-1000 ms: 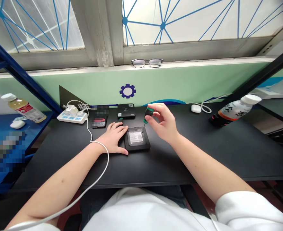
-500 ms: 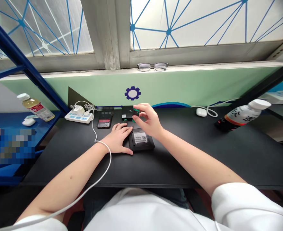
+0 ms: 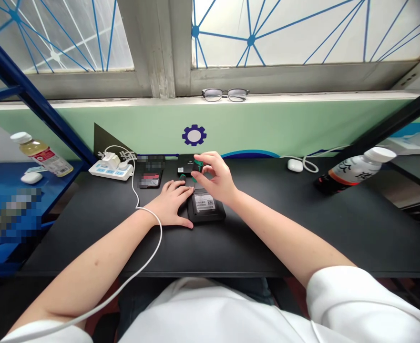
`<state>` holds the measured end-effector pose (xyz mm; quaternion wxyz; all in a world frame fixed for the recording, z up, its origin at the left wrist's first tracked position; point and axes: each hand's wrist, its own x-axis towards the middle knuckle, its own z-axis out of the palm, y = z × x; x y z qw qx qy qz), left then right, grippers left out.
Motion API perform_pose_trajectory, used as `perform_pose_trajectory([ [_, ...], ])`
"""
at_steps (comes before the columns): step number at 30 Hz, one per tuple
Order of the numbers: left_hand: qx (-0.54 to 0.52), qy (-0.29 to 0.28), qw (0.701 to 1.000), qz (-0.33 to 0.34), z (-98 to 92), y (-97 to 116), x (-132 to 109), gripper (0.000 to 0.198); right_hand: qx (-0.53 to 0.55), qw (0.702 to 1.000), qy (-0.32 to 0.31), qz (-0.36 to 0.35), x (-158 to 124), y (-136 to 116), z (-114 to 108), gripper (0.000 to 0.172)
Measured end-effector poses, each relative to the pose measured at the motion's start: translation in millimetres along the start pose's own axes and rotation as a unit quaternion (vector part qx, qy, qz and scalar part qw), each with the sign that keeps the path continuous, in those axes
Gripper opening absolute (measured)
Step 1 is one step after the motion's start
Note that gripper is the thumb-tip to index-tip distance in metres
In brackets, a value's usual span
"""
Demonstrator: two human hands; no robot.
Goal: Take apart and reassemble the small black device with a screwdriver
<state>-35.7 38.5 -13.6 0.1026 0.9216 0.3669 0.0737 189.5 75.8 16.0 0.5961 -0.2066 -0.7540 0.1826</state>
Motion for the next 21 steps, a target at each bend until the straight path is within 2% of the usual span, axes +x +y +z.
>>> perform_pose_trajectory([
  [5, -0.002, 0.005, 1.0, 0.004, 0.7, -2, 0, 0.122, -0.018, 0.999, 0.01, -0.044, -1, 0, 2, 0.043],
  [9, -0.005, 0.003, 1.0, 0.006, 1.0, -2, -1, 0.122, -0.011, 0.998, 0.014, -0.061, 2, -4, 0, 0.031],
  [11, -0.005, 0.006, 1.0, 0.008, 1.5, -2, -1, 0.121, -0.005, 0.999, 0.014, -0.042, 4, -7, -2, 0.029],
  [14, -0.004, 0.008, 1.0, 0.007, 1.8, -2, -1, 0.122, 0.027, 1.0, 0.009, 0.011, 5, -9, -2, 0.013],
  [18, -0.003, 0.003, 1.0, 0.002, 1.3, -2, 0, 0.124, 0.147, 0.984, -0.017, 0.1, 4, -11, 2, 0.021],
  [21, -0.005, 0.005, 1.0, 0.003, 1.2, -2, -1, 0.122, 0.154, 0.983, -0.028, 0.096, 3, -12, 3, 0.022],
])
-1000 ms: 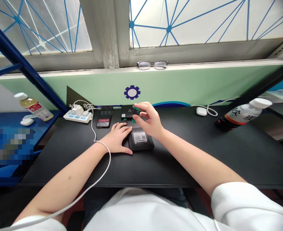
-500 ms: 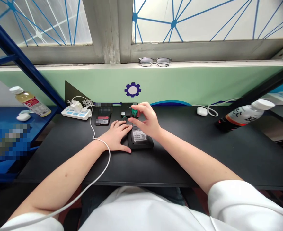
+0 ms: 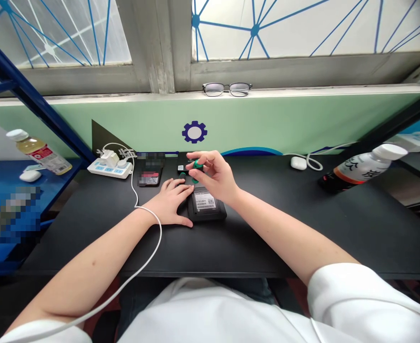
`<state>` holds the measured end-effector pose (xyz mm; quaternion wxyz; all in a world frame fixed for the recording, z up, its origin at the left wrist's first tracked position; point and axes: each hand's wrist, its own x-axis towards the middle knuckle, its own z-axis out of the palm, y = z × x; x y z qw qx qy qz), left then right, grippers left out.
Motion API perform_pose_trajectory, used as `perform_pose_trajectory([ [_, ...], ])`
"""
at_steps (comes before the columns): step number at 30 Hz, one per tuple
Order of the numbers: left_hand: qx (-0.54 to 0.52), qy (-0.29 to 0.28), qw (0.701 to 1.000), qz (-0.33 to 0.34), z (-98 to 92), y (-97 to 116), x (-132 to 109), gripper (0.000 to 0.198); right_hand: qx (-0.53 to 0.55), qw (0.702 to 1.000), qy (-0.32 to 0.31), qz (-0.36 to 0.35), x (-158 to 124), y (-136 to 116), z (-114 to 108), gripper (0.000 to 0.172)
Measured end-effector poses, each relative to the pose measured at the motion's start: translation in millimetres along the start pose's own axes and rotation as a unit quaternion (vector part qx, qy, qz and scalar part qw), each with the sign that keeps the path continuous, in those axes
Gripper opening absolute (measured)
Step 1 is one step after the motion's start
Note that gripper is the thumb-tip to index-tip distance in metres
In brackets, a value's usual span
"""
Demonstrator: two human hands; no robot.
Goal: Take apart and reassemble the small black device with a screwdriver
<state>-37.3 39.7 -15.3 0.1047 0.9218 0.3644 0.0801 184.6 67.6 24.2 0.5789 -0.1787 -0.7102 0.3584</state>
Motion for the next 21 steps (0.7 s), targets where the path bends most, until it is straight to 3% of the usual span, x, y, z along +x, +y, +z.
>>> perform_pose_trajectory([
  [3, 0.001, 0.001, 1.0, 0.003, 0.0, -0.3, -0.5, 0.121, -0.074, 0.996, 0.009, -0.057, 1.7, -1.5, -2.8, 0.016],
  [7, 0.003, -0.001, 1.0, 0.003, -0.6, 0.3, -1.2, 0.121, -0.132, 0.986, 0.018, -0.096, 3.7, -2.6, -8.1, 0.024],
  [11, 0.001, -0.004, 1.0, 0.002, -1.5, 1.0, -1.1, 0.123, -0.123, 0.989, 0.025, -0.073, 4.0, -1.6, -10.4, 0.026],
  [14, -0.001, -0.007, 1.0, 0.001, -1.9, 1.2, -0.8, 0.124, -0.106, 0.992, 0.039, -0.058, 4.4, -0.5, -8.4, 0.018],
  [18, 0.001, -0.005, 1.0, 0.003, -2.0, 1.8, -0.9, 0.121, -0.02, 0.999, 0.043, 0.006, 4.7, 0.4, -2.9, 0.03],
  [21, 0.005, -0.007, 1.0, 0.003, -2.2, 2.4, -1.4, 0.122, 0.001, 0.999, 0.034, 0.022, 5.6, -0.9, -1.6, 0.031],
])
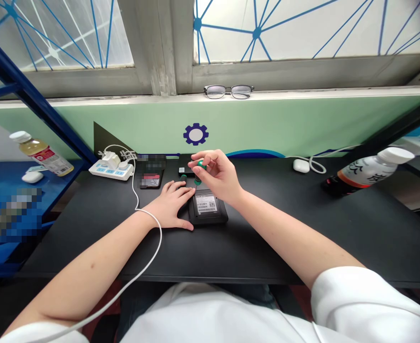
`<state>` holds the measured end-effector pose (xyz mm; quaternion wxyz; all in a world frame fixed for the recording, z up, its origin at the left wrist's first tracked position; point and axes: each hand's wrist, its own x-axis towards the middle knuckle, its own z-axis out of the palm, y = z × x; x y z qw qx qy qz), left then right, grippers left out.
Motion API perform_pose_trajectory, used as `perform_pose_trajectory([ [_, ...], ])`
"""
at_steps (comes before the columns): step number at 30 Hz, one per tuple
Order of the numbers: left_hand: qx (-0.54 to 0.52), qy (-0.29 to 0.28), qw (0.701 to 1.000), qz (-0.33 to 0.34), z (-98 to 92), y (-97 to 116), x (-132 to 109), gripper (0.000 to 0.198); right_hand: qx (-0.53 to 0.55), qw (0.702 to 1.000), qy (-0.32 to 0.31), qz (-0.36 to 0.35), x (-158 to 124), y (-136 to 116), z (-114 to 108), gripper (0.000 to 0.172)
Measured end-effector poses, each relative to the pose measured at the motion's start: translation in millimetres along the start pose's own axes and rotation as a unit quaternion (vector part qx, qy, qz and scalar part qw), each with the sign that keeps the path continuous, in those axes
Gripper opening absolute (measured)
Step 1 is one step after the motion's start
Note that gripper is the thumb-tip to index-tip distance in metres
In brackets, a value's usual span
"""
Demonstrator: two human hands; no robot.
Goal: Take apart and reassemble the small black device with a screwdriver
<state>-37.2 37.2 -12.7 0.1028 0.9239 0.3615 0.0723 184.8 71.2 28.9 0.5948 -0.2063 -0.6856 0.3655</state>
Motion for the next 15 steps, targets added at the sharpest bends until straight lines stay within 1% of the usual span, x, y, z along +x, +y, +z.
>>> perform_pose_trajectory([
  [2, 0.002, -0.001, 1.0, 0.0, -0.2, 0.2, -0.2, 0.122, -0.041, 0.999, -0.009, -0.03, 1.3, -2.0, -1.4, 0.024],
  [4, 0.002, 0.0, 1.0, -0.002, -0.6, 0.2, -0.2, 0.122, -0.095, 0.992, -0.018, -0.082, 2.8, -4.1, -3.9, 0.015],
  [5, 0.002, 0.001, 1.0, -0.003, -0.7, 0.1, -0.1, 0.122, -0.118, 0.987, -0.018, -0.11, 3.4, -4.8, -5.3, 0.014],
  [7, -0.002, 0.001, 1.0, -0.003, -1.0, -0.1, 0.3, 0.122, -0.147, 0.978, -0.012, -0.15, 3.6, -5.0, -7.5, 0.016],
  [9, -0.007, 0.001, 1.0, -0.003, -1.3, -0.3, 0.6, 0.122, -0.162, 0.974, -0.002, -0.156, 2.7, -3.5, -8.9, 0.021],
  [12, -0.008, -0.001, 1.0, -0.004, -1.8, -0.3, 0.6, 0.121, -0.169, 0.975, 0.007, -0.142, 0.7, -0.1, -9.7, 0.026],
  [15, -0.008, -0.006, 1.0, -0.005, -2.3, 0.0, 0.4, 0.121, -0.172, 0.974, 0.011, -0.145, 0.8, 1.9, -9.1, 0.028],
])
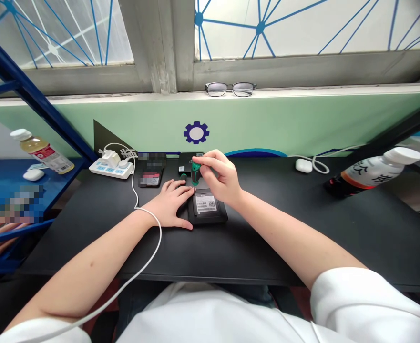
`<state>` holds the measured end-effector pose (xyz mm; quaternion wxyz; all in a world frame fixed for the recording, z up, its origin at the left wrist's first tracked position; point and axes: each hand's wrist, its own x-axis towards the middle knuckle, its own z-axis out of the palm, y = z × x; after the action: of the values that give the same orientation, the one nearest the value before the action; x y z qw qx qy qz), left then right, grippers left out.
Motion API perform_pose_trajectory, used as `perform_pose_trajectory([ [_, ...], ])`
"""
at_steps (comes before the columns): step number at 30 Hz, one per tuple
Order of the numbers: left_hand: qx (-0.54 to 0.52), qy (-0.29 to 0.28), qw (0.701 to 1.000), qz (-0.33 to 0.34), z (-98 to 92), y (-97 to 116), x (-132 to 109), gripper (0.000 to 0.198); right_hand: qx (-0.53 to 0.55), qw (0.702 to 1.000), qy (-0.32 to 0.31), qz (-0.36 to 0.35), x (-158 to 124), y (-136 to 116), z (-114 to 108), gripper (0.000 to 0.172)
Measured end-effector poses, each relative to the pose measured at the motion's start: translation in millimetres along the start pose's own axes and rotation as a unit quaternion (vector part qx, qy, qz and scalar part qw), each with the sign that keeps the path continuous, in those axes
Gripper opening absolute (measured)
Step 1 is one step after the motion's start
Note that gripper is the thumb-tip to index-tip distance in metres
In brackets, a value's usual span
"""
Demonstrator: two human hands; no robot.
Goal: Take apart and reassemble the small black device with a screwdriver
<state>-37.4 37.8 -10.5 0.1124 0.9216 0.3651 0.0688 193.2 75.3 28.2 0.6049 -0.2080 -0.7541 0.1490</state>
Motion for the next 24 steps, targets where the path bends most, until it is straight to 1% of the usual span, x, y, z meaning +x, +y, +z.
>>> perform_pose_trajectory([
  [1, 0.0, -0.002, 1.0, 0.0, -0.1, 0, 0, 0.122, -0.002, 1.0, 0.004, -0.003, 0, 0, 1, 0.026],
  [4, 0.0, -0.003, 1.0, 0.002, 0.0, 0, 0, 0.122, 0.01, 1.0, 0.022, 0.004, 2, -1, 3, 0.009],
  [5, 0.0, -0.001, 1.0, 0.002, 0.1, 0, 0, 0.122, 0.029, 0.999, 0.025, 0.019, 1, -1, 5, 0.009],
  [9, -0.003, 0.006, 1.0, 0.002, 1.1, 0, 0, 0.121, 0.142, 0.983, 0.011, 0.114, -3, -4, 11, 0.026],
  [11, -0.004, 0.007, 1.0, 0.003, 1.6, -1, 0, 0.121, 0.167, 0.976, 0.003, 0.137, -6, -5, 13, 0.029],
  [13, -0.004, 0.008, 1.0, 0.001, 2.0, -1, 0, 0.122, 0.154, 0.98, 0.002, 0.128, -7, -5, 13, 0.028],
  [18, 0.003, 0.006, 1.0, 0.002, 2.9, -1, 0, 0.122, 0.062, 0.997, 0.005, 0.046, -4, -5, 9, 0.015],
  [21, 0.005, 0.01, 1.0, 0.003, 3.3, -1, 0, 0.12, 0.028, 0.999, 0.001, 0.017, -2, -5, 7, 0.017],
  [24, 0.004, 0.008, 1.0, 0.002, 2.9, 0, -1, 0.119, 0.016, 1.0, 0.001, 0.006, -3, -4, 6, 0.021],
])
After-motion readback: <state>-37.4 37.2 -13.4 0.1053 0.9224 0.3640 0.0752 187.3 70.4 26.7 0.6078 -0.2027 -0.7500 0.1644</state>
